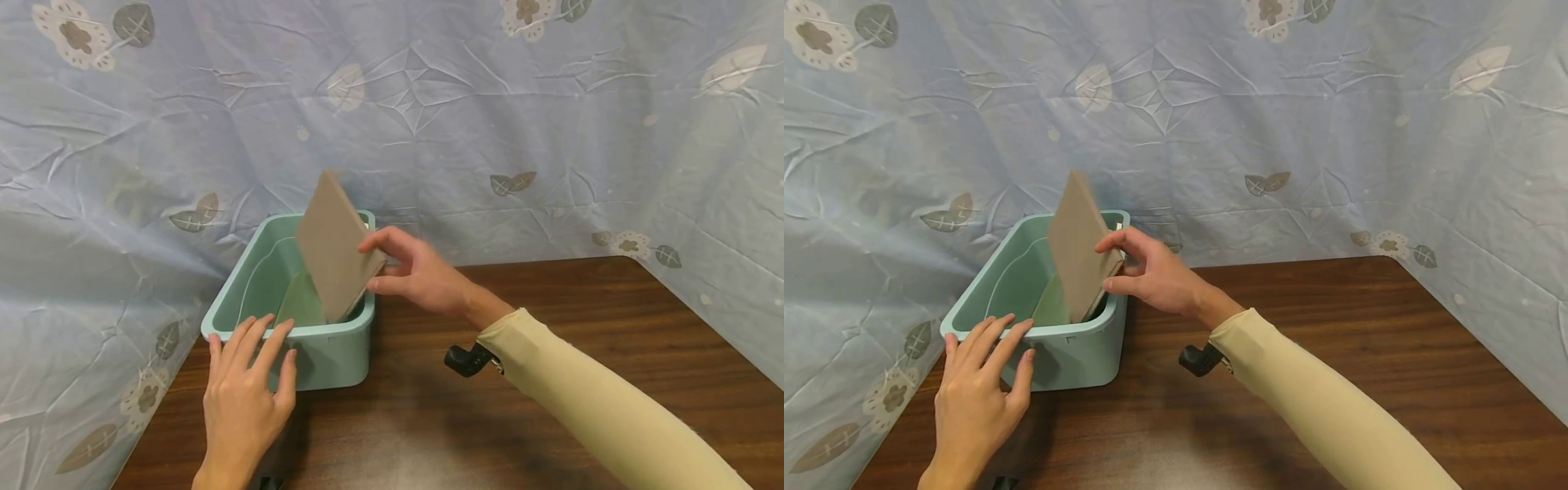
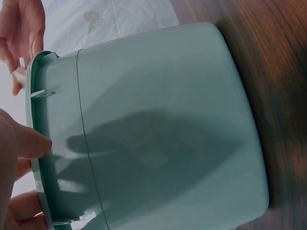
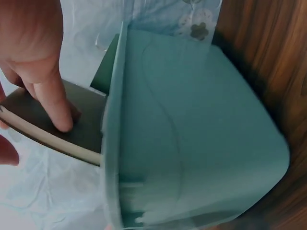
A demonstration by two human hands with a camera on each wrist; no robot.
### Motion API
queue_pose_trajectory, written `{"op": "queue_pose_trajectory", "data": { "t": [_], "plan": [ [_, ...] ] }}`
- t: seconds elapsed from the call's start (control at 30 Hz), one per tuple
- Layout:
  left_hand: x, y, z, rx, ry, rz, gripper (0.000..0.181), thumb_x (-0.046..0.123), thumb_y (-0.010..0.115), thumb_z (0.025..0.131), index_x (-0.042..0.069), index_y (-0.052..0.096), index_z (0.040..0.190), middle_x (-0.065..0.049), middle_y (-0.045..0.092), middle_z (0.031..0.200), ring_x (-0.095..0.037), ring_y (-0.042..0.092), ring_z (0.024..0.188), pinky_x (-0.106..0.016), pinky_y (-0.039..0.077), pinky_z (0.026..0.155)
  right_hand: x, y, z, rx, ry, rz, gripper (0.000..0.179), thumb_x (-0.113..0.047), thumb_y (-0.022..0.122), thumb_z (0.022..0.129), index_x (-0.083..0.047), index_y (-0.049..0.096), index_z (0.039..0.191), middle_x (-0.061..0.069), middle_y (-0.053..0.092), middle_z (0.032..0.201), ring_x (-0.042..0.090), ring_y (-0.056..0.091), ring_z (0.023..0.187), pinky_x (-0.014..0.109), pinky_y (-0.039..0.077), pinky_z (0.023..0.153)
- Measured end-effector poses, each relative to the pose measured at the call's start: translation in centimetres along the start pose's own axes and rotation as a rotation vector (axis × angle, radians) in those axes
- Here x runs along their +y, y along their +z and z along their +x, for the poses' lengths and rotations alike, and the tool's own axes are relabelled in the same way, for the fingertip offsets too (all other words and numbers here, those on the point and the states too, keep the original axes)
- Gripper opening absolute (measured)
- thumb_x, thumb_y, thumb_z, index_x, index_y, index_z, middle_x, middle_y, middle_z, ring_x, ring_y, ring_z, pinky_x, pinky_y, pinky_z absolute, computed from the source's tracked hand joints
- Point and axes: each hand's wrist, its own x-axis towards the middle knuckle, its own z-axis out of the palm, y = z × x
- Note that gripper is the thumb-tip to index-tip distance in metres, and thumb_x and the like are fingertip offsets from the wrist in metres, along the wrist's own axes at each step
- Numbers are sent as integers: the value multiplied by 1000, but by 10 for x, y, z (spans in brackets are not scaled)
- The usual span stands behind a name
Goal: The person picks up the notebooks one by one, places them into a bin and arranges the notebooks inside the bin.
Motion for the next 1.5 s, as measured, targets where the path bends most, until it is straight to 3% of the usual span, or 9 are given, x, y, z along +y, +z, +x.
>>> {"op": "queue_pose_trajectory", "data": {
  "t": [0.13,0.4,0.5,0.7,0.93,1.27,1.5],
  "plan": [
    [-1,0,0,-5,-2,2,36,22,61,91,13,68,125,-15,64,129,-38,54,128,-72,23,113,-3,1,3,4,24,8,59,-3,66,91,-14,42,144,4,36,157,28,54,132,41,51,103],
    [-1,-1,-1,-21,-11,1,36,24,59,93,13,68,126,-15,63,131,-38,53,129,-72,22,113,3,-2,1,91,245,-147,65,-19,66,94,-27,36,151,0,33,159,28,50,136,46,49,104],
    [-2,-1,-1,-16,-11,0,36,24,59,93,13,67,126,-15,63,131,-38,53,129,-72,22,113,1,-4,2,103,241,-156,63,-20,65,95,-30,36,151,0,32,159,26,50,136,47,48,105],
    [-1,-1,0,-3,-6,-7,35,23,59,92,13,68,125,-15,63,131,-38,53,128,-72,22,113,-3,-9,0,91,184,-141,61,-18,64,96,-23,38,150,5,34,157,28,57,128,39,54,99],
    [-1,-1,1,8,-2,-11,35,22,60,91,13,69,124,-14,64,129,-37,54,127,-72,22,113,-1,-13,-4,71,188,-173,59,-19,65,95,-23,40,149,0,37,155,27,58,127,48,52,99],
    [0,0,1,53,8,-23,35,19,64,88,16,69,123,-13,65,127,-36,56,124,-72,24,112,-4,-18,-10,69,188,-216,61,-25,65,95,-30,39,150,0,35,157,25,64,117,41,56,93],
    [-1,0,0,32,6,-18,35,21,63,90,15,69,124,-13,64,128,-36,55,125,-72,24,112,-6,-22,-16,52,156,-271,61,-24,66,95,-31,40,149,-8,35,157,26,57,129,44,56,94]
  ]
}}
